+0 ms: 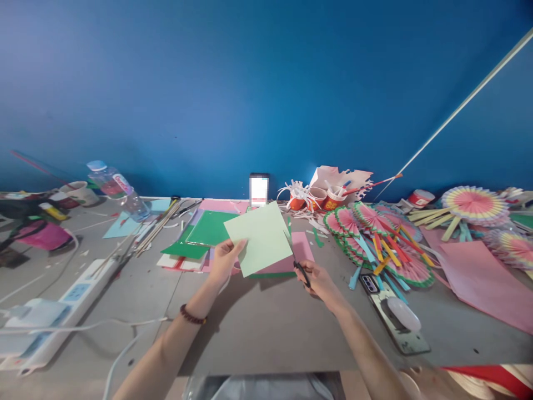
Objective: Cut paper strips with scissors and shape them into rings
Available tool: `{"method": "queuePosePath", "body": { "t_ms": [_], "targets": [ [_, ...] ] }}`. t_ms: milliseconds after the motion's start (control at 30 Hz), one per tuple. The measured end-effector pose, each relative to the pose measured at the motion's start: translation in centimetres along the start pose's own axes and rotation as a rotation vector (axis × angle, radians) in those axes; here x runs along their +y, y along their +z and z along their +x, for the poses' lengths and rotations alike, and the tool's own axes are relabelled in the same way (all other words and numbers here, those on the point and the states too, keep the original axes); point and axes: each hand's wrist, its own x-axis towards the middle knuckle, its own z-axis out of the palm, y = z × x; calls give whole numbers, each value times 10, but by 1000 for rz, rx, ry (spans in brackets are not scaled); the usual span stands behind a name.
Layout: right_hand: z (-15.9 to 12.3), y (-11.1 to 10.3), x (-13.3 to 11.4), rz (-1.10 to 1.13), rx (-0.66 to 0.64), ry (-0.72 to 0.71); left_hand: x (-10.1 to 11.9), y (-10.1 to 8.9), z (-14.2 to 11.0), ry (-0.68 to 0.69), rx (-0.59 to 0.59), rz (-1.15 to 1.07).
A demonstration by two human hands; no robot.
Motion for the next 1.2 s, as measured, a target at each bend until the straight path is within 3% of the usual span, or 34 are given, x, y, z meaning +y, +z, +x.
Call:
{"method": "queuePosePath", "body": {
  "t_ms": [300, 1200],
  "targets": [
    [-1, -1, 0, 2, -12, -11, -1, 2, -2, -11, -46, 32],
    [-7, 2, -11, 7, 28, -8, 7, 7, -7, -9, -37, 47]
  ]
}}
